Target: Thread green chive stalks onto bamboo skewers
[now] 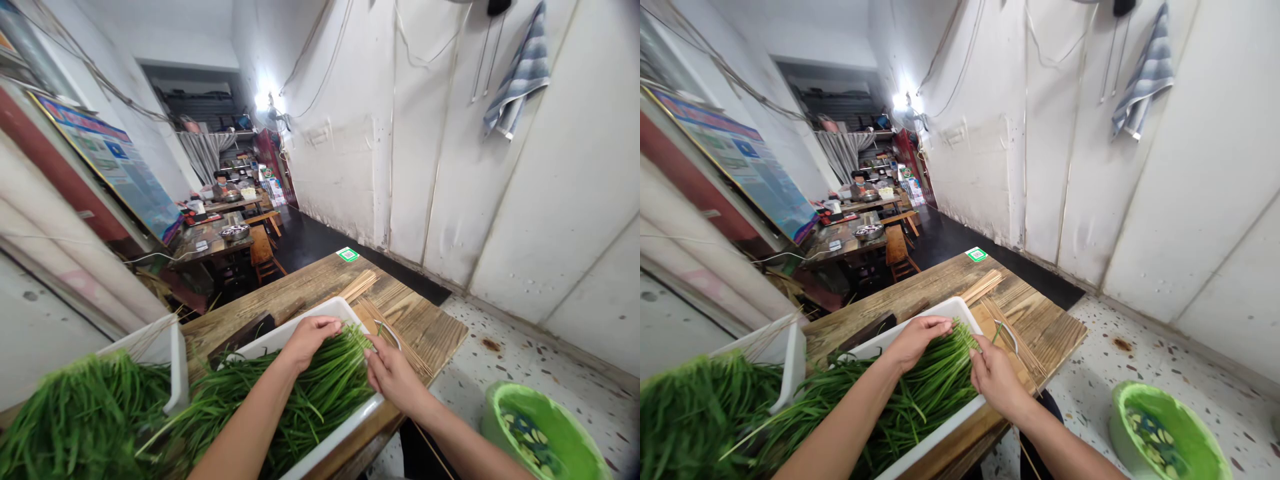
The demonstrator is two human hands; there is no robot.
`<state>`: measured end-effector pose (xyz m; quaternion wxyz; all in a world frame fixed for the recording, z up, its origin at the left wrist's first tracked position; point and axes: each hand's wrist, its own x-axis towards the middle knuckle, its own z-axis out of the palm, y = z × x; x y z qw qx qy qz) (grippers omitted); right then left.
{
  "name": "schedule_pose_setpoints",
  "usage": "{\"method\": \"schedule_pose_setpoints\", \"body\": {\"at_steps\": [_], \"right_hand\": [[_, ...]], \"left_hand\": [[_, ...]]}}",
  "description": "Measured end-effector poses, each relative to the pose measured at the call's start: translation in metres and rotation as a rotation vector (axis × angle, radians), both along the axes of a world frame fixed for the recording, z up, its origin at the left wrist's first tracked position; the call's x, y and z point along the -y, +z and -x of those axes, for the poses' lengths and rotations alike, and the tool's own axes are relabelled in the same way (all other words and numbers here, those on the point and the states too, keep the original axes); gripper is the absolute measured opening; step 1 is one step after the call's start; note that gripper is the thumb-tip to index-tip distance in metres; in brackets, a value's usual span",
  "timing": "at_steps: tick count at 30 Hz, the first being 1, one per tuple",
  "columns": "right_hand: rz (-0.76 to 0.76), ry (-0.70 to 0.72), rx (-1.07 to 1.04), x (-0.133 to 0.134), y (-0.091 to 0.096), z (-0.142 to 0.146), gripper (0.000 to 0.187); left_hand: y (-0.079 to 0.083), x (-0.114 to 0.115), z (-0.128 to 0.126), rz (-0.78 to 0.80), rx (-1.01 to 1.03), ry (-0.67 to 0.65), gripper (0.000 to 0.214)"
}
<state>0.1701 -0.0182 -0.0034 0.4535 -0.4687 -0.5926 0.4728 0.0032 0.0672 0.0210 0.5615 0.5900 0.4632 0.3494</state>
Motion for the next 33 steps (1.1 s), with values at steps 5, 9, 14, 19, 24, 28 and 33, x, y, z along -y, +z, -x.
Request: {"method": "schedule_pose_setpoints", "body": {"at_steps": [5,9,14,19,24,28,33], "right_hand": [[-0.016,0.004,0.016,0.000,0.000,-0.001,0.041],[-0.033,0.001,0.039,0.001,0.001,-0.001,0.042],[-0.033,0.001,0.061,0.001,0.002,-0.002,0.042],[-0.039,0.004,0.060,0.003,0.008,-0.001,0.042],[-0.025,0.004,0.069,0.003,0.010,-0.001,0.043],[-0.021,-0.005,0.050,0.003,0.008,-0.001,0.045],[-0.010,-0.006,0.023,0.002,0.006,0.000,0.046]], "left_hand": [[0.001,0.002,-0.001,0.074,0.050,-0.041,0.030],[-0.001,0.002,-0.002,0.077,0.061,-0.030,0.032],[-0.002,0.002,-0.004,0.065,0.050,0.018,0.035],[-0.001,0.002,-0.004,0.096,0.069,0.019,0.035],[-0.005,0.001,-0.003,0.122,0.096,-0.020,0.034],[-0.005,0.001,-0.003,0.119,0.097,-0.022,0.034],[0.001,0.005,-0.004,0.081,0.043,-0.049,0.035]]}}
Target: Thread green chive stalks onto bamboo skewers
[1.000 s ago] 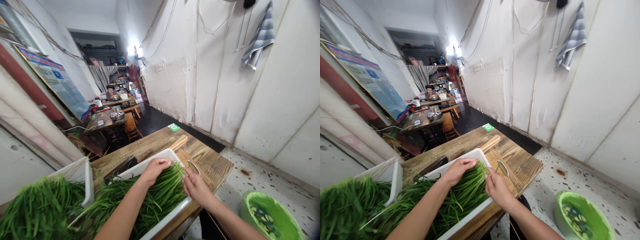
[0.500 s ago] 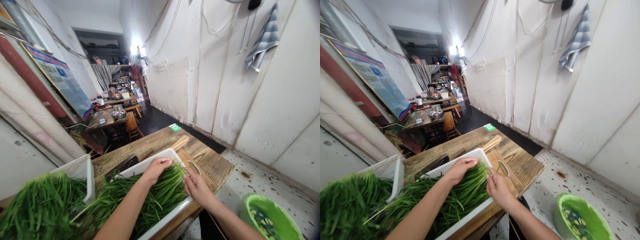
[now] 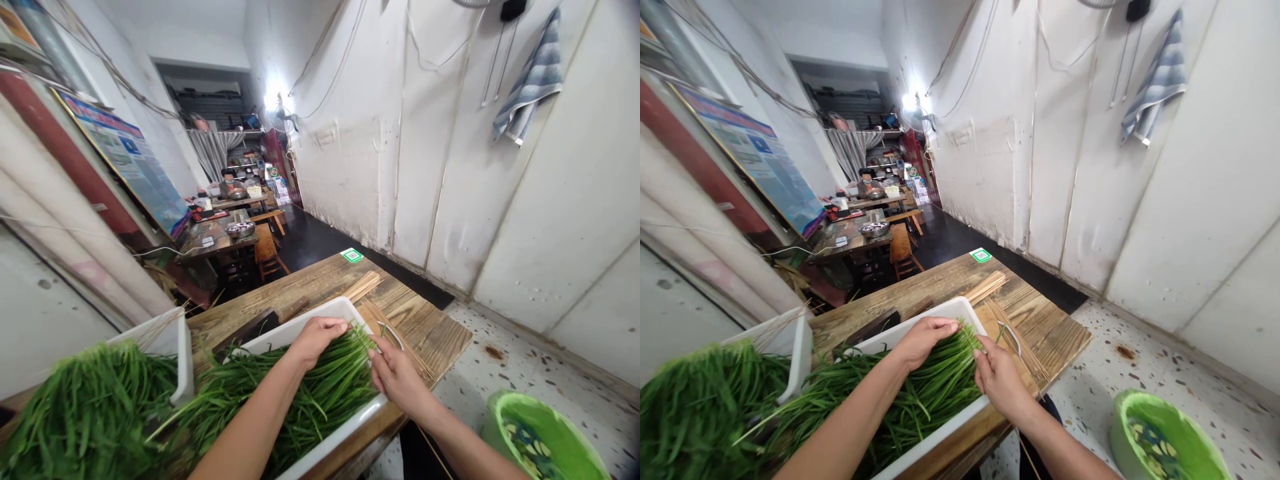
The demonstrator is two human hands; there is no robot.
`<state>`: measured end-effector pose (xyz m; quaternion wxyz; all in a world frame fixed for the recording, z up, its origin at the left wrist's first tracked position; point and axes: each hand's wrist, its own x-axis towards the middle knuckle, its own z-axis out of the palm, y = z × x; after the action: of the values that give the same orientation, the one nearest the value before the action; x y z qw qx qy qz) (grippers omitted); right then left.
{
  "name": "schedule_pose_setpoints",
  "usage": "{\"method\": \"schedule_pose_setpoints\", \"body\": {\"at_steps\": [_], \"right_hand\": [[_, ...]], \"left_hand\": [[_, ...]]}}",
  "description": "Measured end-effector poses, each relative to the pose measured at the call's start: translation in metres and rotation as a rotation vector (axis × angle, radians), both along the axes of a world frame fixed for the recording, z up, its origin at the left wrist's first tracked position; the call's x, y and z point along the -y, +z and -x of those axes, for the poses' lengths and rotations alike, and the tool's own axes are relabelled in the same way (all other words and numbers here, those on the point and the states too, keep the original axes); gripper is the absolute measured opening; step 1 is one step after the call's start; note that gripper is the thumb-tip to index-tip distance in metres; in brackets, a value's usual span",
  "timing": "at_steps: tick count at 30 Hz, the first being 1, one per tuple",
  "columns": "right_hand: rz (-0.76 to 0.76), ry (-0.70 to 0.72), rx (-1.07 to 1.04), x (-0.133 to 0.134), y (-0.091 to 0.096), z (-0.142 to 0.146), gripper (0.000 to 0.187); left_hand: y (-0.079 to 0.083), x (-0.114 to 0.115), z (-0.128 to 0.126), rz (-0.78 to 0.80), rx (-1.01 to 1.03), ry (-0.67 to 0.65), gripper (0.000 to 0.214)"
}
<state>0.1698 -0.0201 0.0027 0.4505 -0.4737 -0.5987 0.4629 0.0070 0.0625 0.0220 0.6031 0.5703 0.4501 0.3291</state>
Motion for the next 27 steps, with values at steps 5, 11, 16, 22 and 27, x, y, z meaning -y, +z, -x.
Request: {"method": "schedule_pose_setpoints", "body": {"at_steps": [5,11,16,22,27], "right_hand": [[-0.004,-0.006,0.005,-0.001,-0.001,0.000,0.045],[0.005,0.023,-0.021,-0.001,-0.005,-0.003,0.045],[-0.038,0.131,-0.049,-0.004,-0.005,-0.007,0.044],[-0.140,0.135,0.137,-0.004,0.016,-0.020,0.032],[-0.213,0.136,0.267,0.010,0.028,-0.026,0.034]], "left_hand": [[0.006,0.007,-0.002,-0.106,-0.082,-0.057,0.029],[0.013,0.007,0.003,-0.247,-0.112,-0.123,0.032],[0.016,0.004,0.010,-0.220,-0.171,-0.273,0.031],[0.033,0.005,0.022,-0.213,-0.172,-0.123,0.032],[0.036,0.009,0.024,-0.207,-0.173,-0.173,0.038]]}}
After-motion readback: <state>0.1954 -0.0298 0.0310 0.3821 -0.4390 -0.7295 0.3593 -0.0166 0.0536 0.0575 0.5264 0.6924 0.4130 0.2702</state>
